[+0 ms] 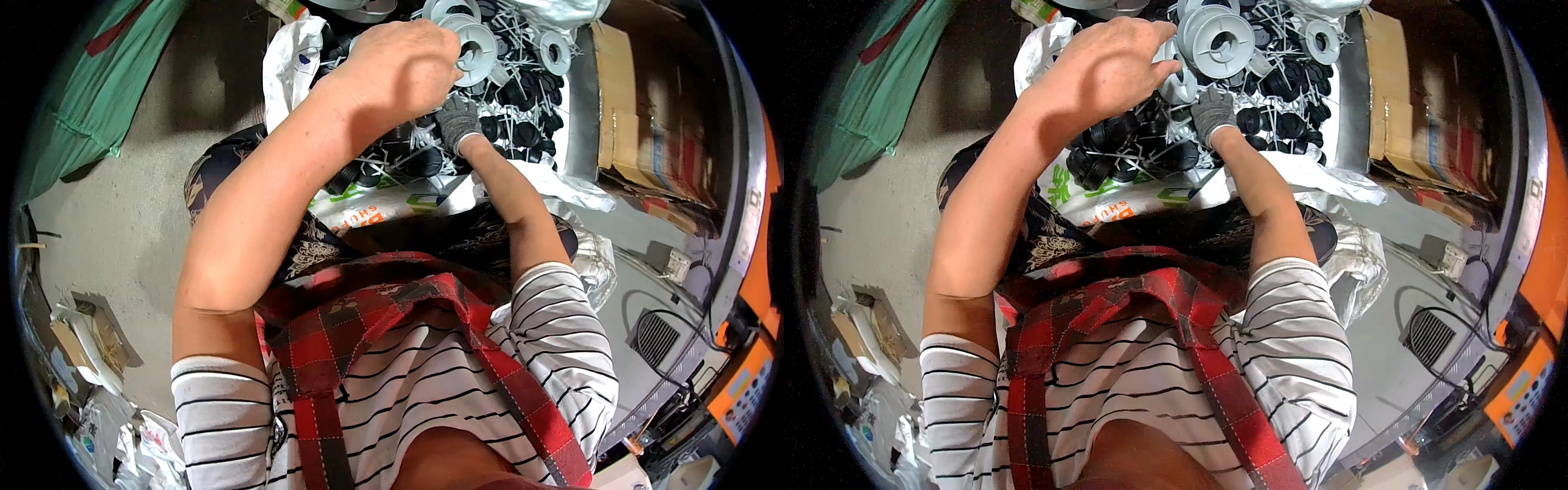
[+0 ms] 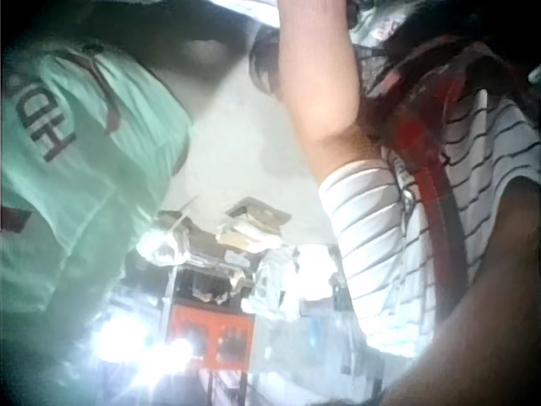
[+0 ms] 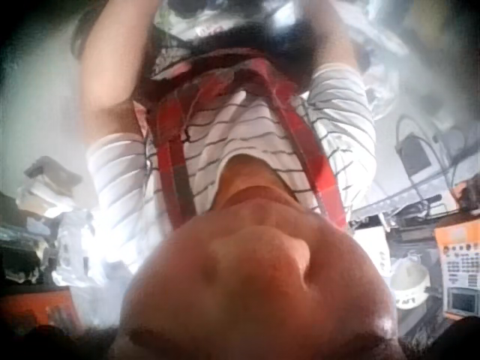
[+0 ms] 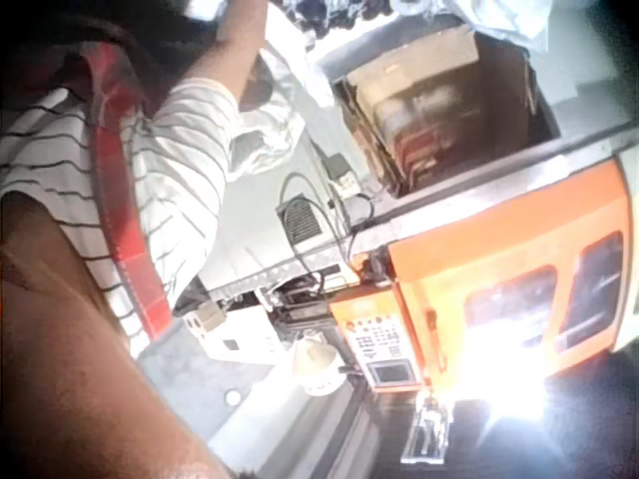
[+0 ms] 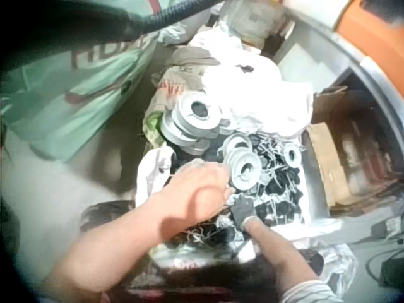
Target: The person sorts round components and metal frames into large bags.
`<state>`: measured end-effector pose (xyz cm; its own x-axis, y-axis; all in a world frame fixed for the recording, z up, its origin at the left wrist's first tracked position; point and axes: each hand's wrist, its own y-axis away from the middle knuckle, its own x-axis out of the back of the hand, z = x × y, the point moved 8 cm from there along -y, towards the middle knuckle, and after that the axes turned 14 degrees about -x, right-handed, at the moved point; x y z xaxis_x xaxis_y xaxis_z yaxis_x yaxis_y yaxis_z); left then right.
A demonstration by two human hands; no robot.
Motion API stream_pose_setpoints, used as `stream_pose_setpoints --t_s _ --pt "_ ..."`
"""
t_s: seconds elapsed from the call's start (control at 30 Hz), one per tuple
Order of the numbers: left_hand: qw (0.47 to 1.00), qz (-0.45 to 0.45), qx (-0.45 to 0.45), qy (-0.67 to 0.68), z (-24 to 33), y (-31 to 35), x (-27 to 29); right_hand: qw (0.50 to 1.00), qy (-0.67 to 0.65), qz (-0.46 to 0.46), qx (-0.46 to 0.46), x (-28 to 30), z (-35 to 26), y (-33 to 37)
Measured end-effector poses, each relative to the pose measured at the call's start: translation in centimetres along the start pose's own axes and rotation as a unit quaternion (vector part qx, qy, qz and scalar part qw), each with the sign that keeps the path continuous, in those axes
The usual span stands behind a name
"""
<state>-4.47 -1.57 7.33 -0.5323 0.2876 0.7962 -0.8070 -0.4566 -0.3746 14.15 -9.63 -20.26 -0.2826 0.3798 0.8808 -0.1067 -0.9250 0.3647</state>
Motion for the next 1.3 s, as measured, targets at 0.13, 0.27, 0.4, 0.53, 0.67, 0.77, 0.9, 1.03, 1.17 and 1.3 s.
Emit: stream_pose_setpoints --t_s 0.13,0.27,0.4,0.53,0.67,0.77,0.9,1.03,1.17,1.3 --pt "0.999 0.045 -0.012 0.012 0.2 0.5 0.3 0.984 0.102 -0.109 0.100 0.1 1.1 1.2" --pt "0.998 0.060 -0.018 0.012 1.3 0.4 0.9 0.958 0.126 -0.256 -0.039 2.7 11.6 3.2" --pt "0.995 0.084 -0.048 -0.018 2.2 0.1 1.0 0.969 -0.001 -0.214 -0.126 1.3 13.7 0.1" --pt "1.000 0.015 0.026 0.007 0.2 0.6 -0.1 0.926 -0.146 -0.288 -0.194 -2.9 8.7 -4.6" --pt "0.998 -0.038 0.052 0.019 0.3 -0.3 -0.2 0.916 -0.100 -0.172 -0.347 -10.8 11.5 -7.3" --pt "0.998 -0.042 0.044 0.015 0.5 -0.7 -0.8 0.894 -0.210 -0.195 -0.345 -14.8 11.6 -7.5" --pt "0.997 -0.047 0.060 0.014 0.2 -0.5 -0.3 0.979 -0.094 -0.146 -0.108 -11.8 4.6 -6.8" --pt "0.998 -0.026 0.040 0.042 0.2 -0.5 0.4 0.973 -0.117 -0.201 0.013 -8.3 2.8 -5.3" --pt "0.993 -0.033 -0.007 0.111 0.1 -0.8 0.7 0.975 -0.012 -0.197 0.105 -7.0 1.0 -3.1" --pt "0.991 -0.010 0.007 0.136 -0.1 -0.2 0.7 0.952 -0.038 -0.256 0.163 -3.3 -2.1 -0.2"
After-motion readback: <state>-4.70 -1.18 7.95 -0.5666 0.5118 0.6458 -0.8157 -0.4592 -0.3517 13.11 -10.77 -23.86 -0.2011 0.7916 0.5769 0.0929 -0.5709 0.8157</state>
